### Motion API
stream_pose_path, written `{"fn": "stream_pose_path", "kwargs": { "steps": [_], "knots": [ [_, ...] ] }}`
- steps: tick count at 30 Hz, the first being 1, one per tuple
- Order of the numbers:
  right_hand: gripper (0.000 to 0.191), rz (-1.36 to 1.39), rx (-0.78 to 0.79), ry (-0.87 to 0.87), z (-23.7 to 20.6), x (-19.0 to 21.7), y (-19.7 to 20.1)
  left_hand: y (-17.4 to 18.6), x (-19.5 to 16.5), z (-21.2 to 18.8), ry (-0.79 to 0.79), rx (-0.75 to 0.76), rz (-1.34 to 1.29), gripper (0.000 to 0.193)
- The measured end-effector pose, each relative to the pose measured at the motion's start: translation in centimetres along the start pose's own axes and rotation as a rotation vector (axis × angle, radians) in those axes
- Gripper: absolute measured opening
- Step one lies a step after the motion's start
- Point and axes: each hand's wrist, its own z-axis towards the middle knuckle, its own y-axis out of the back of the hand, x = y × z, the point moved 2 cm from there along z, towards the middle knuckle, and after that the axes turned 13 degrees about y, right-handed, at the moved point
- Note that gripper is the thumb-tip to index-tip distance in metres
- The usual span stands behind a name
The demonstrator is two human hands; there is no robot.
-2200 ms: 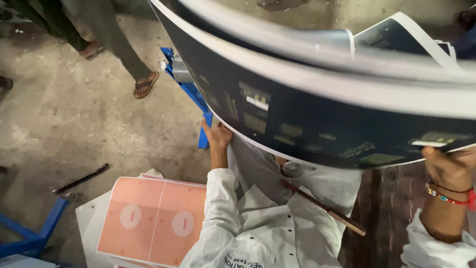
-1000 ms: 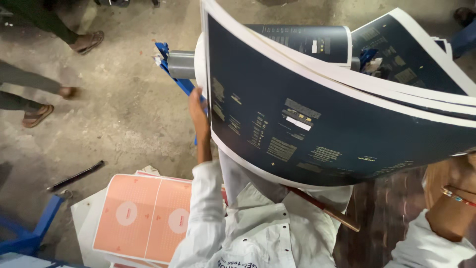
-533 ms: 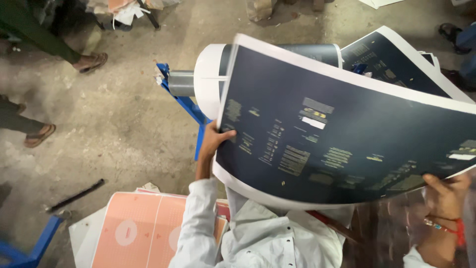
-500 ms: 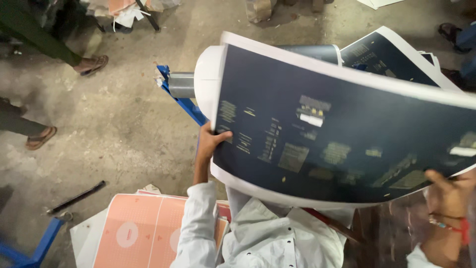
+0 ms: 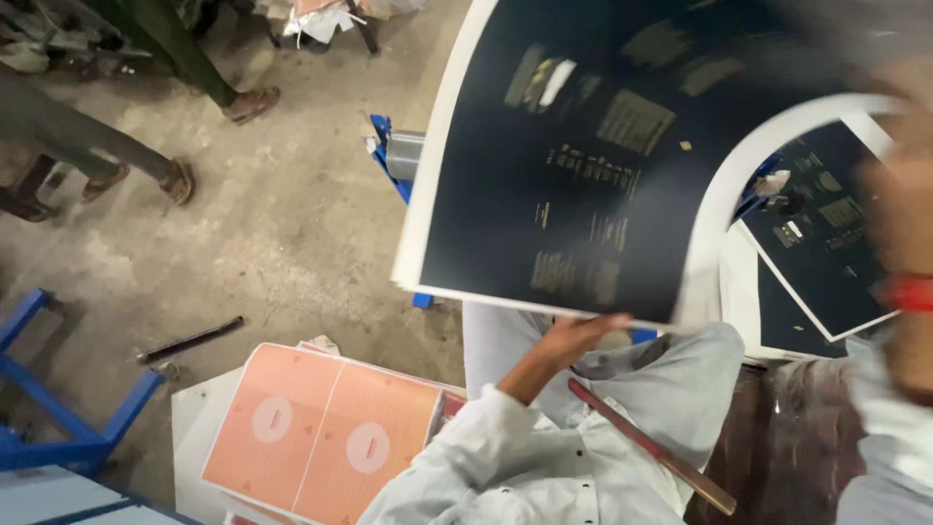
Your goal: The person operates a printing machine by feeding paper rolls, using a tool to smooth or guide the paper, and then collecting the printed sheets.
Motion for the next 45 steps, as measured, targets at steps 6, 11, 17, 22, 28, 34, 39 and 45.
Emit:
{"fn": "stream_pose_path", "kwargs": {
  "steps": [6,11,17,22,28,34,39,45],
  "knots": [
    [0.058,-0.313,1.035,0.328,-3.6,3.4,-15.1,0.5,-0.5,9.7,0.063,0.027,-0.506,0.048],
    [0.098,-0.123,0.89,0.197,-6.1,1.6,-16.2,2.1,0.2,8.2,0.072,-0.16,-0.289,0.048],
    [0.094,-0.247,0.865,0.159,-6.9,-2.2,-20.4,3.1,2.0,4.2,0.215,-0.251,-0.215,0.051],
    [0.092,-0.329,0.803,0.08,-6.4,-8.4,-24.2,5.8,5.4,1.0,0.225,-0.25,-0.262,0.05],
    [0.079,-0.458,0.727,0.135,-8.1,-13.9,-26.6,5.8,7.0,-2.8,0.373,-0.267,-0.288,0.043],
    [0.069,-0.372,0.676,0.089,-8.6,-14.6,-26.5,5.1,6.2,-4.8,0.421,-0.43,-0.124,0.055],
    [0.061,-0.053,0.554,0.047,-6.5,-14.3,-20.8,4.3,1.7,-5.5,0.263,-0.532,-0.02,0.05],
    [0.032,0.314,0.253,-0.284,-9.0,-17.3,-15.1,3.4,-14.0,-5.3,-0.261,-0.441,-0.165,0.038]
  ]
}}
